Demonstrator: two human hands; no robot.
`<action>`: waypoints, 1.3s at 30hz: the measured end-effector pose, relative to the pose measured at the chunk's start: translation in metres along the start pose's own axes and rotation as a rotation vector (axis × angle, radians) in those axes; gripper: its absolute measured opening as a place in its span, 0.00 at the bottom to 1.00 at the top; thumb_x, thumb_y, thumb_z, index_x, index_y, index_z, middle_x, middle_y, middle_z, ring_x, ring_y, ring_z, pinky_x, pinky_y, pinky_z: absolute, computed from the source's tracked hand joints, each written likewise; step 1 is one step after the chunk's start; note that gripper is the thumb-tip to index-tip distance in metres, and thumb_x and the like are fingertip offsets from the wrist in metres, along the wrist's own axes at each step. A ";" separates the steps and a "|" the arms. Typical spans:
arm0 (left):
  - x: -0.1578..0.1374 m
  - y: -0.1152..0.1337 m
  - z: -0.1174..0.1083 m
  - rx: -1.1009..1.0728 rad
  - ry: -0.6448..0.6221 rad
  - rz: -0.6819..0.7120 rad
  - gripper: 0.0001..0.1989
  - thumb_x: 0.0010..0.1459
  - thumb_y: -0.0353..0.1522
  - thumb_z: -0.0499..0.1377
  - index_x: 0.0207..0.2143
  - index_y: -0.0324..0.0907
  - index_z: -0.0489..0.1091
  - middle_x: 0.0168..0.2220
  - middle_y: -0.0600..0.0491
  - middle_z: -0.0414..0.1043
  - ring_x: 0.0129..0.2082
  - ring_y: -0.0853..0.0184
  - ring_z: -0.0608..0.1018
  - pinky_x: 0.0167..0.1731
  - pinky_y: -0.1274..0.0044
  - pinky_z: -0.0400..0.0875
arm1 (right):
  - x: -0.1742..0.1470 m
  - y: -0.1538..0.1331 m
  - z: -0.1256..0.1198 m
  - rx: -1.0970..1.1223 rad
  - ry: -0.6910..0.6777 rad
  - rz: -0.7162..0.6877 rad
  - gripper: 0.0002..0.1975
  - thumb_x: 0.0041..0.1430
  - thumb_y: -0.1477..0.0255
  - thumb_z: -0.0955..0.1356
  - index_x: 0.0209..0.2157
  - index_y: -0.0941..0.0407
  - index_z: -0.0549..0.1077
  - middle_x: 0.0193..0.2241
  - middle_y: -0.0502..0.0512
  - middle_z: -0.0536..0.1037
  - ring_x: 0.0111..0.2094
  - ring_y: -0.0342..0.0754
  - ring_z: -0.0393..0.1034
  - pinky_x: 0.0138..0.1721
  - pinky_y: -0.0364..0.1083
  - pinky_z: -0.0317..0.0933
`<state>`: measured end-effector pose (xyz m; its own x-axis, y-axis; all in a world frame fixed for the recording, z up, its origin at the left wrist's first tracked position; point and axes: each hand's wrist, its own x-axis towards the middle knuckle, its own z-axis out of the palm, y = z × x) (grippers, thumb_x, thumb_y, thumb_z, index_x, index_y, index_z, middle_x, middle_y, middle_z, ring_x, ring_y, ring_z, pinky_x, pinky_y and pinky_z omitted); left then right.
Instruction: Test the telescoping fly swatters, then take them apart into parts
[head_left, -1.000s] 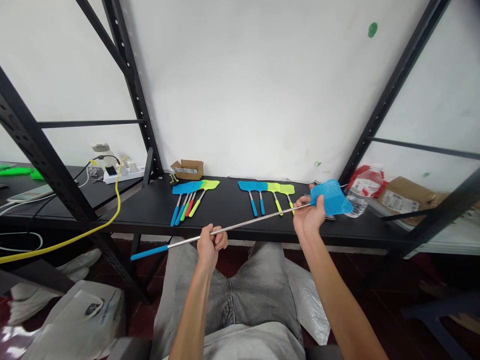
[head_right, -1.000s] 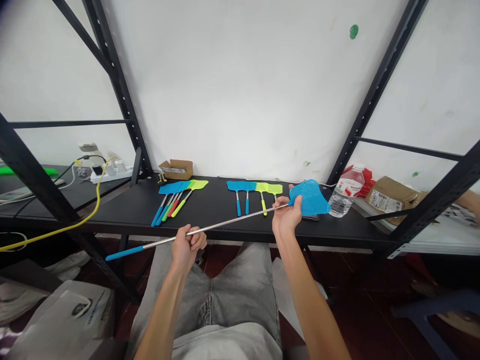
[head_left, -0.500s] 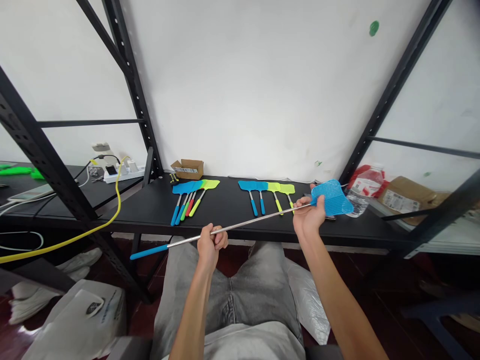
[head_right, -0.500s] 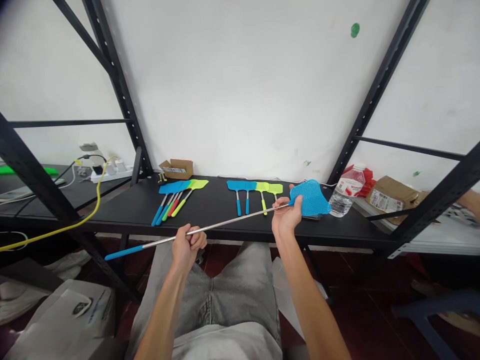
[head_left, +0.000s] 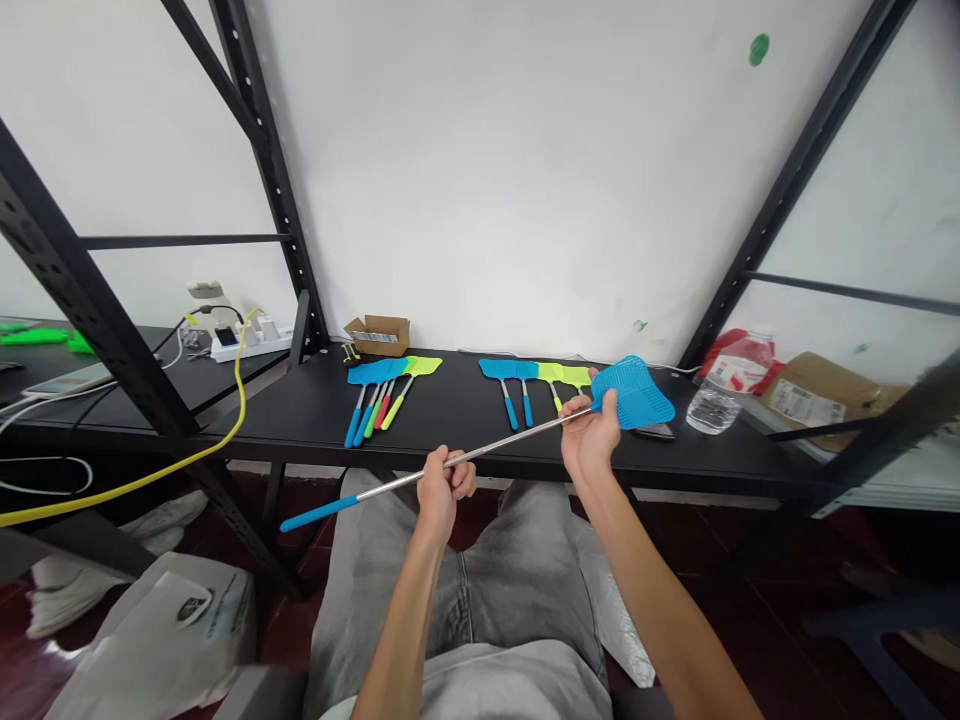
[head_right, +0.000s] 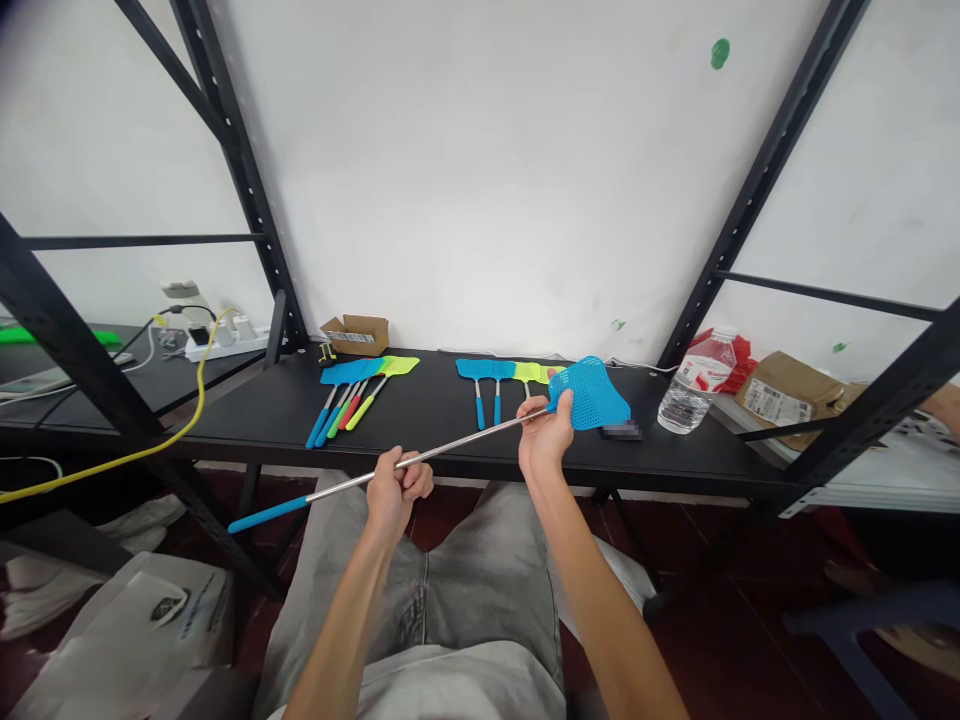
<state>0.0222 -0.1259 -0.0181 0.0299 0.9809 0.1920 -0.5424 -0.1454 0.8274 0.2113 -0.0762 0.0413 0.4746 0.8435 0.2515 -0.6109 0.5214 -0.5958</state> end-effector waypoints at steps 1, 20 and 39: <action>0.000 0.000 0.001 -0.003 -0.002 -0.002 0.25 0.63 0.40 0.44 0.13 0.45 0.53 0.10 0.59 0.42 0.14 0.72 0.51 0.20 0.76 0.52 | 0.000 0.000 -0.001 0.000 0.003 0.000 0.24 0.61 0.51 0.63 0.49 0.54 0.70 0.16 0.42 0.68 0.18 0.41 0.63 0.25 0.42 0.56; -0.003 -0.005 0.009 0.009 -0.009 -0.001 0.25 0.62 0.43 0.45 0.14 0.44 0.52 0.11 0.60 0.42 0.14 0.73 0.51 0.19 0.76 0.53 | -0.019 0.016 0.007 -0.010 -0.037 0.041 0.25 0.63 0.53 0.61 0.53 0.54 0.69 0.17 0.45 0.72 0.19 0.42 0.64 0.25 0.42 0.58; -0.006 -0.003 0.009 0.108 -0.048 -0.039 0.24 0.62 0.43 0.48 0.16 0.42 0.57 0.13 0.59 0.48 0.14 0.74 0.53 0.20 0.77 0.54 | -0.011 0.008 0.004 0.009 -0.015 0.205 0.21 0.61 0.54 0.63 0.49 0.52 0.70 0.19 0.43 0.68 0.20 0.40 0.64 0.23 0.41 0.56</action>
<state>0.0310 -0.1320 -0.0171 0.0909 0.9792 0.1813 -0.4463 -0.1227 0.8865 0.1984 -0.0809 0.0366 0.3302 0.9339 0.1371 -0.6995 0.3396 -0.6288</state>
